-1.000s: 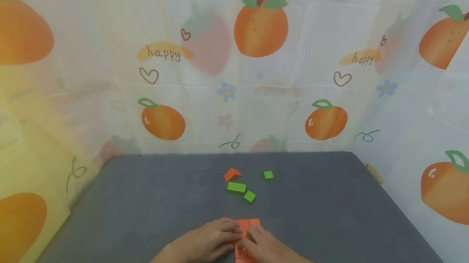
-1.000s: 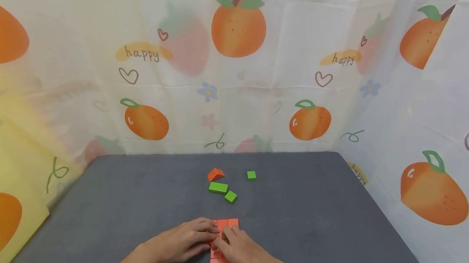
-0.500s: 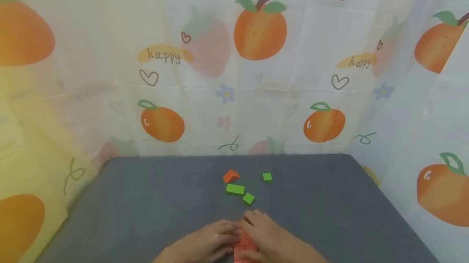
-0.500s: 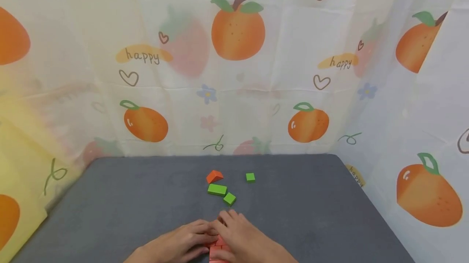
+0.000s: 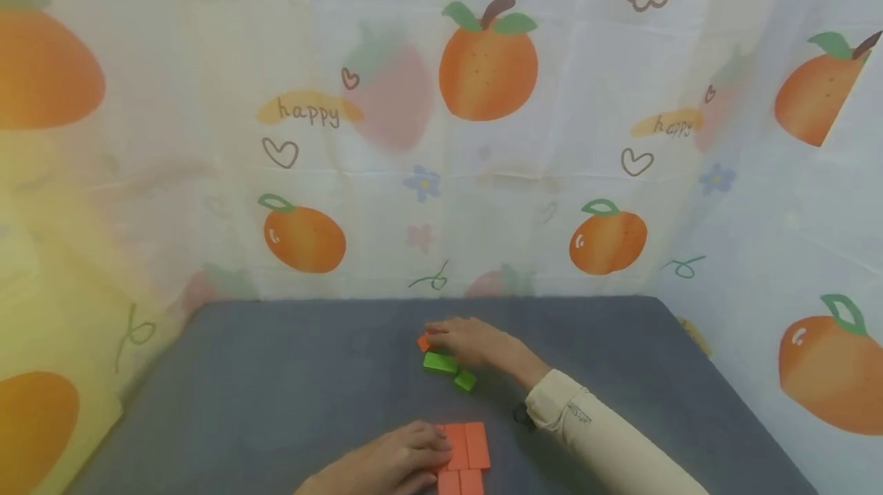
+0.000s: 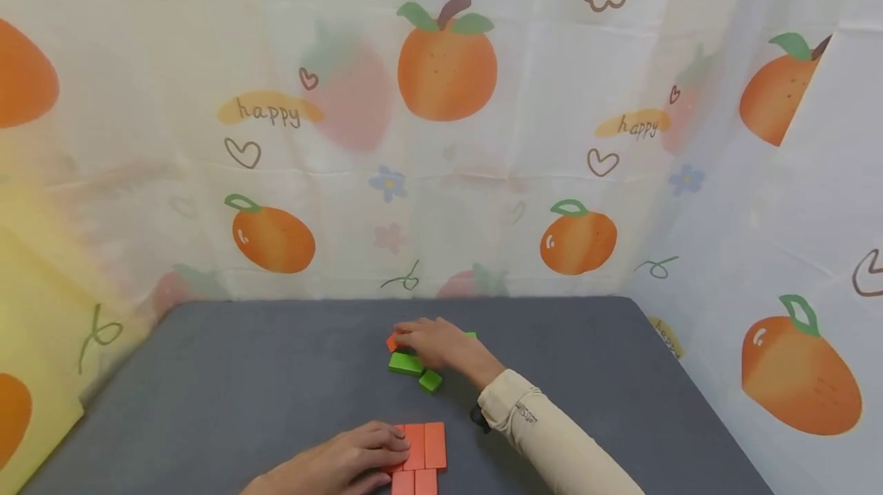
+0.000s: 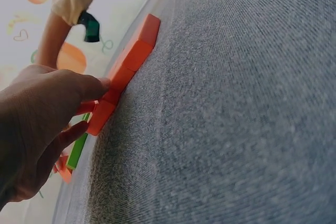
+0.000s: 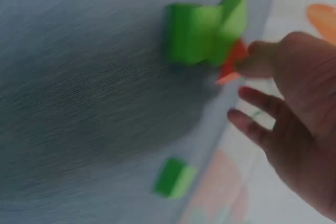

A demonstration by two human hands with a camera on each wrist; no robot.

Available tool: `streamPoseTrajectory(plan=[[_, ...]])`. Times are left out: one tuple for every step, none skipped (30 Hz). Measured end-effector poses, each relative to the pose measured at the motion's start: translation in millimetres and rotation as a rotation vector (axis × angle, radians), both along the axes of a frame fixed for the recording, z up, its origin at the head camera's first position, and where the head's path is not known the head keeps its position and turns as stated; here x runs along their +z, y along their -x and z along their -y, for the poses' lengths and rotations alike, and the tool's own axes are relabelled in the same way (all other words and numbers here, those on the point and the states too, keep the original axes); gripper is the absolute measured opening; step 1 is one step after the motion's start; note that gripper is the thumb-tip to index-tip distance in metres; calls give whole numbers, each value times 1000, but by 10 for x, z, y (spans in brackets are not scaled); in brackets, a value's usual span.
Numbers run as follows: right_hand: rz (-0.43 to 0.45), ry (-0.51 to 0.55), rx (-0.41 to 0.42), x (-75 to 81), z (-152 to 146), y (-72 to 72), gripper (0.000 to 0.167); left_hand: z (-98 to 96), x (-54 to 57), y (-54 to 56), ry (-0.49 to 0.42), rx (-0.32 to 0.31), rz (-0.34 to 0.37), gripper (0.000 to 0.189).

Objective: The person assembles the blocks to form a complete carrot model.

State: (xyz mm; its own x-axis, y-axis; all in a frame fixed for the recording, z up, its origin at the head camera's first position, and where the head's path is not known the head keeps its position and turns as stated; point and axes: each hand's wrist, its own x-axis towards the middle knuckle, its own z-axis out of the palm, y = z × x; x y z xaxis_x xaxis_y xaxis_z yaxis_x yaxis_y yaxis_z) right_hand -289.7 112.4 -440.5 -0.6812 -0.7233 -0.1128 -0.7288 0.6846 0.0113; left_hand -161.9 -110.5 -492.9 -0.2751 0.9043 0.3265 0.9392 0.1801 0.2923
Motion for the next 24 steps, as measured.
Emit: streamPoseTrajectory(plan=[[3, 7, -1, -36, -41, 14, 52, -2, -3, -4, 0, 0, 2, 27], [-7, 11, 1, -69, -90, 18, 47, -3, -7, -8, 5, 1, 0, 27], [-31, 11, 11, -89, -145, 18, 42, -1, -7, -11, 9, 3, -2, 27], [-60, 24, 16, -104, -199, 16, 38, 3, -8, -14, 12, 8, -6, 28], [-82, 46, 15, -111, -251, 13, 33, 7, -10, -14, 16, 11, -11, 28], [-98, 64, 3, -117, -302, 5, 30, 11, -9, -14, 19, 13, -12, 28], [-113, 79, -10, -122, -347, -3, 29, 13, -11, -12, 20, 14, -12, 28], [-121, 86, -30, -127, -387, -13, 32, 17, -13, -9, 23, 15, -15, 28], [-119, 99, -46, -130, -416, -22, 35, 22, -12, -6, 25, 15, -16, 28], [-117, 110, -60, -147, -436, -26, 36, 26, -11, -3, 25, 14, -15, 28], [-115, 121, -75, -164, -452, -33, 37, 27, -9, 2, 23, 13, -12, 28], [-121, 131, -81, -183, -461, -40, 36, 28, -6, 5, 20, 10, -13, 27], [-139, 146, -76, -200, -466, -47, 33, 28, -5, 9, 19, 8, -14, 27], [-163, 157, -68, -221, -472, -57, 29, 28, -3, 13, 16, 5, -15, 27], [-199, 175, -56, -237, -479, -73, 25, 25, 0, 15, 12, 2, -15, 27], [-250, 193, -42, -256, -492, -90, 24, 21, 0, 18, 10, 1, -17, 27], [-300, 217, -28, -267, -508, -112, 24, 18, -1, 19, 10, 0, -21, 27], [-353, 230, -16, -274, -530, -138, 25, 17, -2, 19, 12, 1, -20, 28], [-393, 235, -12, -273, -557, -171, 26, 16, -5, 20, 15, 1, -15, 28], [-418, 232, -14, -270, -593, -207, 26, 15, -6, 19, 18, 2, -9, 28], [-425, 226, -19, -261, -633, -245, 25, 16, -7, 18, 23, 4, 1, 29], [-406, 210, -34, -245, -678, -285, 28, 18, -7, 17, 30, 7, 10, 29], [-368, 192, -55, -227, -722, -322, 30, 18, -6, 15, 38, 8, 19, 30], [-319, 174, -81, -204, -764, -356, 33, 19, -4, 14, 44, 10, 27, 30]])
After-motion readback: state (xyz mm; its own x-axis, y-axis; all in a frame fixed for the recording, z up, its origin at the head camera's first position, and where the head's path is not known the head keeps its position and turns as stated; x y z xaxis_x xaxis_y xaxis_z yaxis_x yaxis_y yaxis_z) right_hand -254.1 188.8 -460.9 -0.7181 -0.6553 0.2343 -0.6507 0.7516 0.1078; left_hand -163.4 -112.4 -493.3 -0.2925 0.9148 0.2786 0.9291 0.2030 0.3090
